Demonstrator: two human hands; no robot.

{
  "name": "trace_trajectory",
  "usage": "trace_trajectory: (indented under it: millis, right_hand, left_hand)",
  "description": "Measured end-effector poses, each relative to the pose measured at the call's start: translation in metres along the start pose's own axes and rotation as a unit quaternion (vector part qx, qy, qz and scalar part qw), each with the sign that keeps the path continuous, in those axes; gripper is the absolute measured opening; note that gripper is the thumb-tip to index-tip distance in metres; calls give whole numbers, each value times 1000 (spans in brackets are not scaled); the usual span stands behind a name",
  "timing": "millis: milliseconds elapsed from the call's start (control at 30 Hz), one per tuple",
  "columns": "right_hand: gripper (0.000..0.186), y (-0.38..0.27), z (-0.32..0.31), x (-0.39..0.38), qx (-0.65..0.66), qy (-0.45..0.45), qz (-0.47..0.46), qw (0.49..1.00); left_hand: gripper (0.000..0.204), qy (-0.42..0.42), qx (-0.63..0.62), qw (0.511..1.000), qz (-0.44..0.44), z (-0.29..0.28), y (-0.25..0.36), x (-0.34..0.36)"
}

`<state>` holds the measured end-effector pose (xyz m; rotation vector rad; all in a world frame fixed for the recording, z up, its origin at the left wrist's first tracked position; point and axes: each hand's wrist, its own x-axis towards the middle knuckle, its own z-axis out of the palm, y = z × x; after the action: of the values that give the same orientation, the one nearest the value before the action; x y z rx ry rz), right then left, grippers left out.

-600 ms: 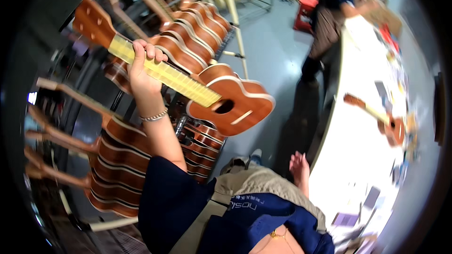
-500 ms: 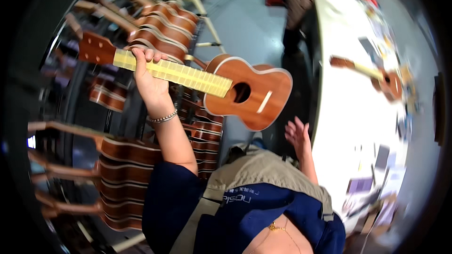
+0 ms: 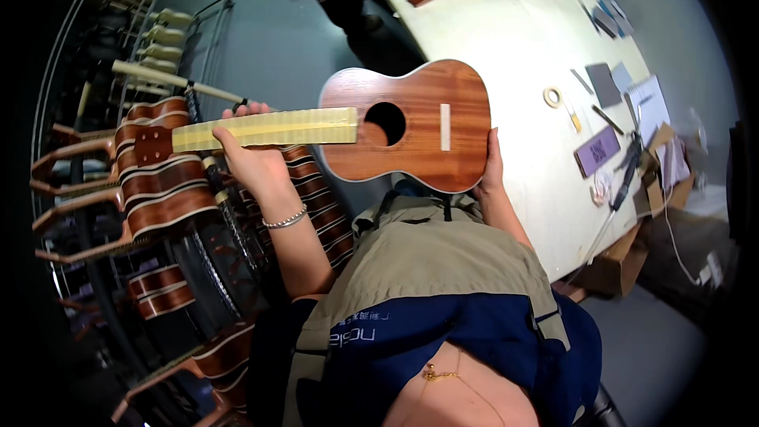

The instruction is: The person repeatedly picks up unfinished acoustic guitars from a rack, inspects the body and neck, and places them back. The person also uses a small tool to scrape or clean the edges of the guitar body.

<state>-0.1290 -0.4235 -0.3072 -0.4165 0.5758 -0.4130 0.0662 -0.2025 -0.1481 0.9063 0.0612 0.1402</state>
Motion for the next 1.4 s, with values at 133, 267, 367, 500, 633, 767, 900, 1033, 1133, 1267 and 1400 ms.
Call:
trace_trajectory:
  millis: [133, 267, 367, 500, 633, 767, 900, 1033, 1133, 1267, 1400]
  right_hand:
    - [67, 0, 7, -6, -28, -1, -31, 999]
    - [72, -6, 15, -9, -75, -33, -93, 992]
    - [73, -18, 20, -15, -102, -50, -102, 988]
    - [76, -25, 32, -18, -136, -47, -98, 985]
    - [79, -28, 33, -18, -167, -51, -84, 981]
    - [79, -28, 38, -20, -202, -63, -108, 971]
    - [79, -30, 38, -21, -213, -88, -130, 964]
    - [79, -30, 34, -19, -209, -102, -146, 962]
    - [79, -31, 38, -22, -206, -105, -147, 962]
    - [79, -32, 37, -21, -203, -97, -128, 966]
    - [78, -30, 34, -20, -203, -86, -125, 967]
  left_hand:
    - [48, -51, 68, 995, -53, 9, -34, -18]
    - [48, -46, 85, 991, -91, 14, -51, -24]
    - [47, -40, 83, 990, -107, 9, -58, -14]
    - [47, -41, 80, 988, -127, 3, -61, -4]
    - [45, -35, 85, 986, -141, 2, -60, 0]
    - [44, 11, 71, 989, -127, 3, -61, 0]
    - [43, -8, 72, 992, -100, 5, -61, -3]
    - [41, -23, 72, 993, -85, -1, -64, 1]
    - [41, -25, 59, 994, -89, -1, -64, 1]
    - [41, -26, 70, 993, -94, -1, -62, 2]
    - [41, -12, 76, 992, -99, 4, -62, -1]
